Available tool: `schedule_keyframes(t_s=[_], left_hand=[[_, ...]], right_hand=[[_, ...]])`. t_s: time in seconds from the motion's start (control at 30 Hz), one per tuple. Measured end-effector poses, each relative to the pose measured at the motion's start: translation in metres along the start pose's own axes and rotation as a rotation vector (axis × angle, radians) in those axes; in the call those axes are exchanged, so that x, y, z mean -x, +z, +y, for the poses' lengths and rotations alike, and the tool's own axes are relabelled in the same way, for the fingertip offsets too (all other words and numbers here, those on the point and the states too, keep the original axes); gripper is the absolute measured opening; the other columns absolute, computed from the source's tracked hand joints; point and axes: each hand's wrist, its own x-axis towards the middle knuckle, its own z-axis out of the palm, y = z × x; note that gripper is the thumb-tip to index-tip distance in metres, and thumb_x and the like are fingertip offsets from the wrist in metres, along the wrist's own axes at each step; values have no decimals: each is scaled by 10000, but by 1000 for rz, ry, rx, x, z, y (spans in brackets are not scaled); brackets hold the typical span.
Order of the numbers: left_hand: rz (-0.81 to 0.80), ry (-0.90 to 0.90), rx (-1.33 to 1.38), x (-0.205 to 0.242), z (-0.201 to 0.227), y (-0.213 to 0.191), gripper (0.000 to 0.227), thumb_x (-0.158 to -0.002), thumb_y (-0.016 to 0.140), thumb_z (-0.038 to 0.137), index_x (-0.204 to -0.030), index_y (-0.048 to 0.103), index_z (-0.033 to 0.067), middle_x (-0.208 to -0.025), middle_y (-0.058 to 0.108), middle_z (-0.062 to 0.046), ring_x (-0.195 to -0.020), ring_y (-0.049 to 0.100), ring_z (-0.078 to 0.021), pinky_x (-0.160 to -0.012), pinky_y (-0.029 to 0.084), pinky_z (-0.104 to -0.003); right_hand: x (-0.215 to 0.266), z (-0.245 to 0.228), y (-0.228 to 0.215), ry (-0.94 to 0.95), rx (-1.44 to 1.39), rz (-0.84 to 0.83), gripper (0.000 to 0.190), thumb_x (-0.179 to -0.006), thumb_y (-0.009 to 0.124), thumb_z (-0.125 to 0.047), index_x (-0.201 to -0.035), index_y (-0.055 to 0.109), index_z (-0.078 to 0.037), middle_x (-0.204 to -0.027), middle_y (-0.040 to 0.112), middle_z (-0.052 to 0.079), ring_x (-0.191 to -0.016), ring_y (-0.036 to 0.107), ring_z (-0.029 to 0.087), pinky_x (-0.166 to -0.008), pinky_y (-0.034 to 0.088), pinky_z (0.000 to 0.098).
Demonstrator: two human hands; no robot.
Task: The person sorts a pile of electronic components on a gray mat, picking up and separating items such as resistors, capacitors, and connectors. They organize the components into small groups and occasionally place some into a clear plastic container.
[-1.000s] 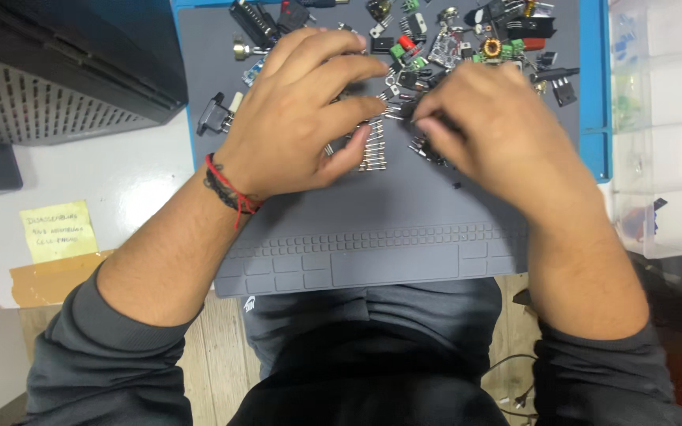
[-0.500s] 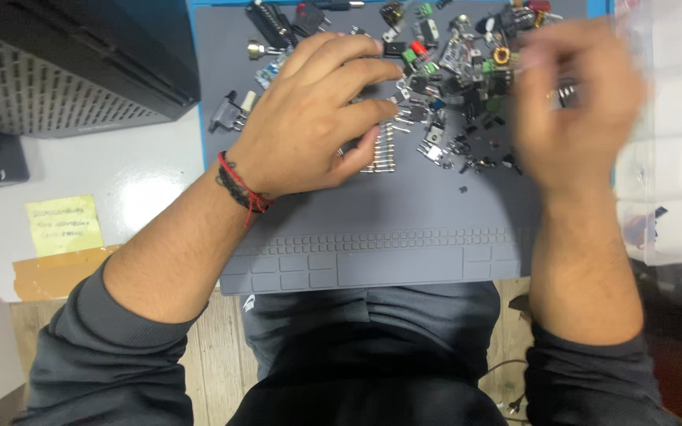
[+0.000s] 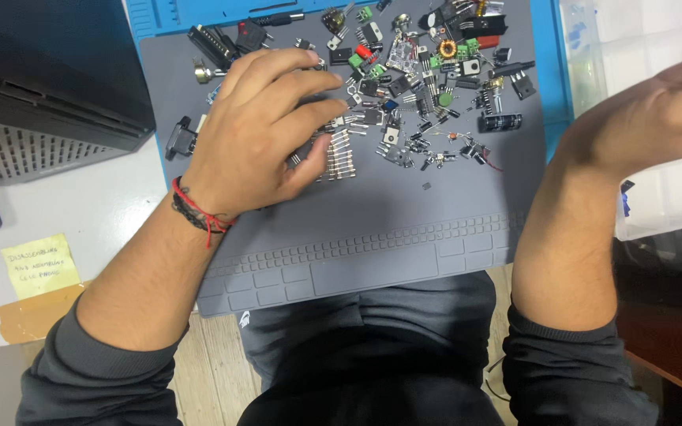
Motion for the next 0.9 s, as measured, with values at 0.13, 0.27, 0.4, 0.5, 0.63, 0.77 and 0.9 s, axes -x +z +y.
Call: schedule_keyframes(t_s=[0.13, 0.27, 0.4, 0.5, 0.63, 0.77, 0.9], left_hand=[[-2, 2, 6, -1, 1, 0, 197, -974, 679, 90, -1155, 710, 17, -1227, 679, -146, -1215, 601, -388, -993, 494, -538], [21, -7, -6, 0, 1, -1, 193, -974, 678, 71, -1158, 707, 20, -1226, 679, -142, -1201, 612, -390, -981, 498, -529], [79, -70, 9, 2, 3, -1, 334, -982, 627, 33, -1300, 600, -64, -1275, 675, -204, -1234, 623, -439, -1022, 496, -551], [135, -116, 6, 5, 3, -1, 438, -948, 695, -4, -1353, 552, -90, -1342, 624, -216, -1278, 610, -455, -1071, 505, -560], [159, -126, -5, 5, 4, -1, 480, -956, 694, 4, -1392, 514, -84, -1336, 623, -245, -1292, 598, -455, -1103, 503, -555], [158, -134, -2, 5, 5, 0, 465, -965, 685, 17, -1390, 521, -74, -1332, 626, -232, -1292, 599, -442, -1091, 497, -540], [154, -147, -20, 5, 6, -3, 459, -948, 690, 32, -1374, 549, -66, -1327, 638, -212, -1287, 606, -428, -1070, 489, -527]], right_hand=[[-2, 4, 0, -8, -37, -25, 175, -863, 494, 16, -773, 625, 88, -764, 571, 160, -750, 545, 281, -719, 469, 387], [7, 18, 9, 67, 152, -293, 72, -1039, 601, -127, -1039, 575, -61, -989, 562, 117, -922, 561, 255, -849, 466, 386], [11, -13, 24, -183, 260, -983, 293, -1076, 656, 39, -1346, 561, 103, -1290, 601, 319, -1189, 551, 482, -1018, 401, 522], [12, -10, 30, -249, 405, -1120, 323, -978, 726, 26, -1296, 671, 18, -1236, 656, 283, -1099, 562, 494, -877, 435, 557], [15, -2, 30, -189, 456, -1214, 313, -996, 725, -50, -1305, 744, -91, -1266, 681, 172, -1104, 569, 440, -864, 404, 546], [13, 1, 27, -187, 409, -1101, 197, -1020, 743, 15, -1211, 708, -15, -1152, 673, 191, -1031, 579, 408, -859, 433, 486], [6, 3, 26, -165, 232, -814, 183, -1142, 534, -84, -1196, 643, 53, -1094, 677, 223, -952, 662, 361, -789, 532, 447]])
